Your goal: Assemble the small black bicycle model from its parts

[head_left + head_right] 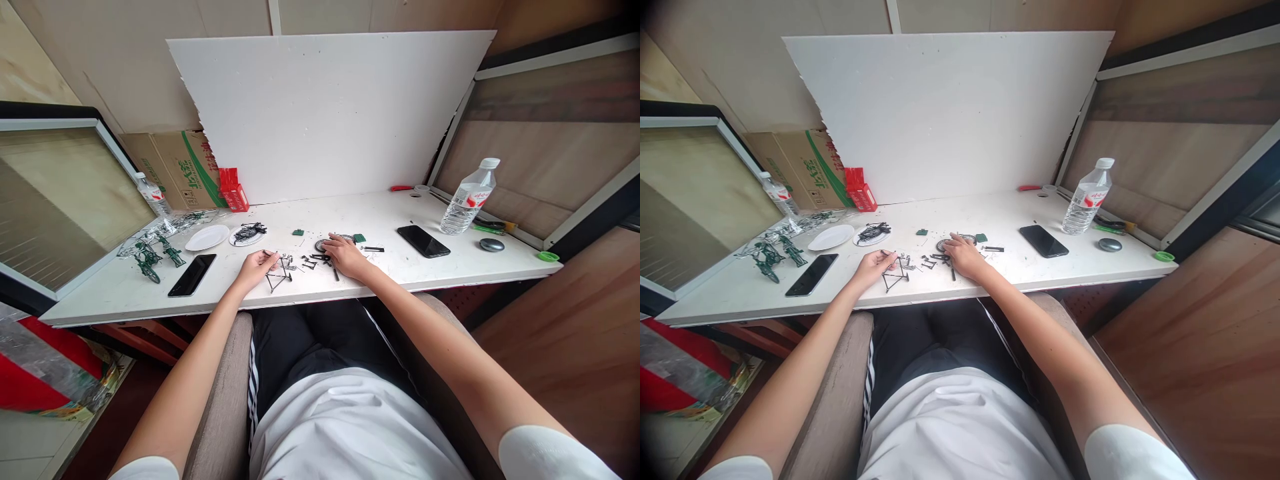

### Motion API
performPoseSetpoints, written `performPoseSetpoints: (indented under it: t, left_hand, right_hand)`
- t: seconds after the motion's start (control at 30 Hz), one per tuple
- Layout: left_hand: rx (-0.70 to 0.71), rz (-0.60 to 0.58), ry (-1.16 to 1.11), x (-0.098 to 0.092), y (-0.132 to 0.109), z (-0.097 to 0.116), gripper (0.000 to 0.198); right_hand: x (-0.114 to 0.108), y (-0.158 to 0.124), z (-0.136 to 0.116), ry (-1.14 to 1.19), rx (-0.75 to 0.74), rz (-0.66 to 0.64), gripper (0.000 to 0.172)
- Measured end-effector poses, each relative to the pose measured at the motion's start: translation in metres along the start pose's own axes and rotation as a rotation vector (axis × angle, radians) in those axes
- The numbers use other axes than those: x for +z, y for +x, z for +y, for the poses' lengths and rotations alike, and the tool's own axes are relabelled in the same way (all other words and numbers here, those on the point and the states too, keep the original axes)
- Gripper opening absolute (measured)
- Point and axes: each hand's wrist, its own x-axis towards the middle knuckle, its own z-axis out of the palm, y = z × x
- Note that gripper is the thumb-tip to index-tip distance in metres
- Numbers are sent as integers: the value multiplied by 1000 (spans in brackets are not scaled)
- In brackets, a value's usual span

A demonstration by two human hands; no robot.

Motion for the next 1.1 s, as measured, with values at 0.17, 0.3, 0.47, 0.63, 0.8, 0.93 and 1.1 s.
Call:
performPoseSetpoints:
  t: [0.17,0.3,0.47,0.63,0.8,0.93,1.1]
  left_hand:
    - [3,-4,0,-1,1,-3,62]
    - [16,-9,-6,-2,1,-5,60]
    - [22,-14,-11,-3,2,-8,58]
    - [21,-20,2,-4,3,-11,56]
    - [25,-21,1,-4,3,-11,56]
    - [30,-31,7,-4,2,-11,57]
    - [29,-26,-2,-3,3,-11,58]
  right_hand:
    - [7,0,4,55,18,66,45]
    - [9,0,8,97,24,137,48]
    - [6,1,5,41,133,219,45]
    - [4,0,0,33,214,196,38]
    - [2,-2,-3,33,207,185,39]
    - [-1,-4,-5,61,184,114,43]
    - [-3,-3,-5,69,216,47,42]
